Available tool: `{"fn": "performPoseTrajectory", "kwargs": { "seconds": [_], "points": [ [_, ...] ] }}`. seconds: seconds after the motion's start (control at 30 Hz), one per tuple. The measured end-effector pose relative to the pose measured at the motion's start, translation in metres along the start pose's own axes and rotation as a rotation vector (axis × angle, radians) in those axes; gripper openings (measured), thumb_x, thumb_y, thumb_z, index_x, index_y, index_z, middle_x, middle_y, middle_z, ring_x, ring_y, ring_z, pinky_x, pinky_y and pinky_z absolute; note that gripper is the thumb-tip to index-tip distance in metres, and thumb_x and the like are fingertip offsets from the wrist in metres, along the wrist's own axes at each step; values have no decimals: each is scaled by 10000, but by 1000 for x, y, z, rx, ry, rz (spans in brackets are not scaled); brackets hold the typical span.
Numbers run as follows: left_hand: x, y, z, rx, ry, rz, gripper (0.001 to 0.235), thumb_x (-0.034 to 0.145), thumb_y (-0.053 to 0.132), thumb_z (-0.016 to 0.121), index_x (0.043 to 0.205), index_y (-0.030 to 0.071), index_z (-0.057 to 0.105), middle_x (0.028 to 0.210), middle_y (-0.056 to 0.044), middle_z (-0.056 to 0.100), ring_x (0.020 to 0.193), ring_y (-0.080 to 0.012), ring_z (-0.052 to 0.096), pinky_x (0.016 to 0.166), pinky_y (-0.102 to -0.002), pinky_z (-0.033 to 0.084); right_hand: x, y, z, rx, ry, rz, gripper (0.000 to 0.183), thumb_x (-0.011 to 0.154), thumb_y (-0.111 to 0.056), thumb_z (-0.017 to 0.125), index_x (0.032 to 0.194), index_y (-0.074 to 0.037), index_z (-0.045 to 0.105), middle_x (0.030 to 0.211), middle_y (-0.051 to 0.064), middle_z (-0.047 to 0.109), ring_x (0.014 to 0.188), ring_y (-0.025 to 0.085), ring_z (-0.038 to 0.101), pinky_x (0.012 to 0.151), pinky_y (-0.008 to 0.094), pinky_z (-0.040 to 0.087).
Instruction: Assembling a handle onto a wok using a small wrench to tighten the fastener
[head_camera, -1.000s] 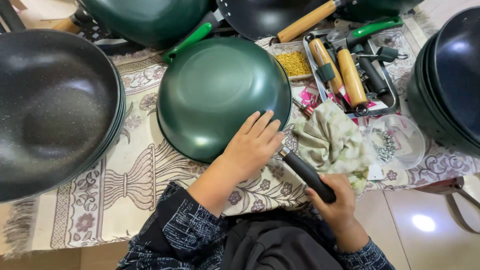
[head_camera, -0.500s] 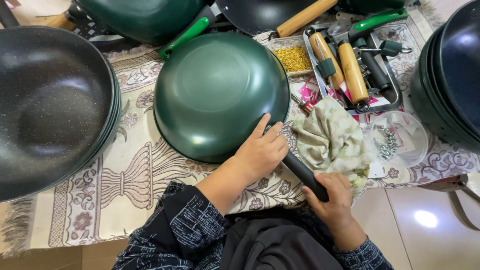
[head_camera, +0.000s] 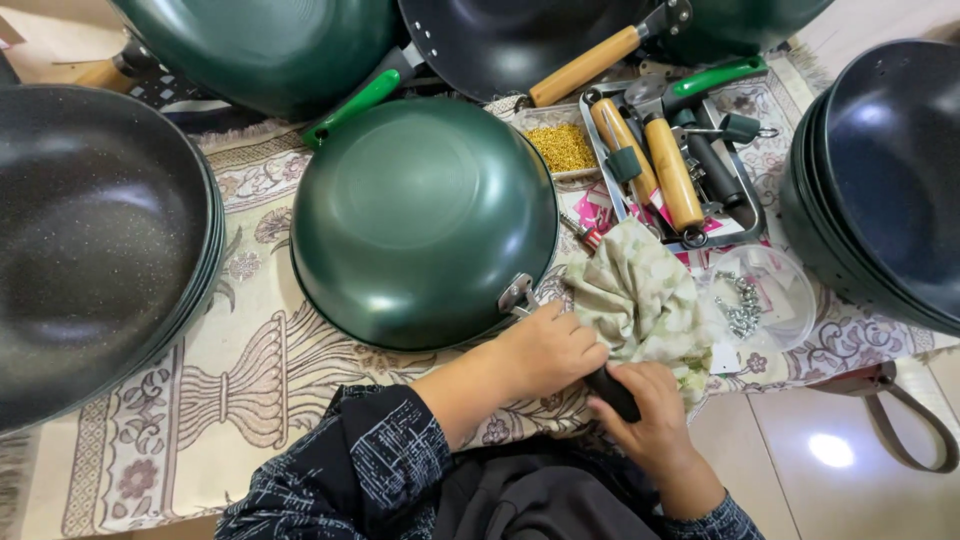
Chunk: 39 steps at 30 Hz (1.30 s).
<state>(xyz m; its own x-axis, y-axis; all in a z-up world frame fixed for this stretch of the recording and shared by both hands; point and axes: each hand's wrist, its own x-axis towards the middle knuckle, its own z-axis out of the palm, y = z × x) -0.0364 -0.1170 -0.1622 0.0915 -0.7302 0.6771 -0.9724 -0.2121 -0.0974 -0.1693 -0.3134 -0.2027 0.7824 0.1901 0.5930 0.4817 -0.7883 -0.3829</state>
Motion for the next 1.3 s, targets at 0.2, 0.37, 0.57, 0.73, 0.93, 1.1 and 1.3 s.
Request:
{"fn": "performPoseTrajectory", "kwargs": {
  "seconds": [0.2,0.37,0.57,0.73,0.93,1.1,1.3],
  "points": [
    [3,-3,-17,39,24,5,100,910,130,572,822,173,554,698,4,512,633,-238,509,627,-389,372,28,14,-34,27,-69,-88,610,890,-520,681,1300,-72,617,1214,128,680,1115,266,630,1015,416,486],
    [4,-4,-39,5,41,23,132,933,114,565,814,166,542,711,-4,516,633,-233,491,630,-384,374,102,32,-98,-106,-98,-71,364,856,-212,815,1165,-62,693,1127,113,728,1030,266,680,973,398,528],
    [6,-6,-52,5,86,26,139,967,140,572,833,174,557,731,0,536,649,-230,497,600,-371,340,203,63,-95,-334,-361,-26,284,935,-241,736,1151,-58,710,1006,134,714,903,319,666,846,444,519],
    [-2,-5,-21,26,357,52,254,1003,171,355,846,140,552,728,-60,471,632,-264,497,652,-411,476,226,154,-36,-880,-118,-370,97,897,-256,703,992,-239,700,816,19,633,715,253,670,611,374,561],
    [-3,-8,-23,16,401,61,273,1028,221,350,868,129,551,745,-70,476,640,-270,495,658,-412,481,262,146,2,-676,-362,21,325,956,-254,629,1257,-142,678,1044,199,697,921,453,703,750,546,599],
    [-1,-10,-26,14,438,74,360,1057,312,301,876,128,552,752,-72,468,638,-270,483,637,-401,463,279,145,33,-684,-555,544,481,976,-491,580,1390,-250,535,1150,207,710,1078,462,709,880,571,567],
    [-3,-9,-15,16,439,67,344,1052,317,335,863,135,559,739,-59,466,639,-257,489,630,-394,459,275,185,42,-576,-393,546,486,945,-488,656,1391,-311,576,1181,128,704,1119,383,690,915,532,561]
  ]
}}
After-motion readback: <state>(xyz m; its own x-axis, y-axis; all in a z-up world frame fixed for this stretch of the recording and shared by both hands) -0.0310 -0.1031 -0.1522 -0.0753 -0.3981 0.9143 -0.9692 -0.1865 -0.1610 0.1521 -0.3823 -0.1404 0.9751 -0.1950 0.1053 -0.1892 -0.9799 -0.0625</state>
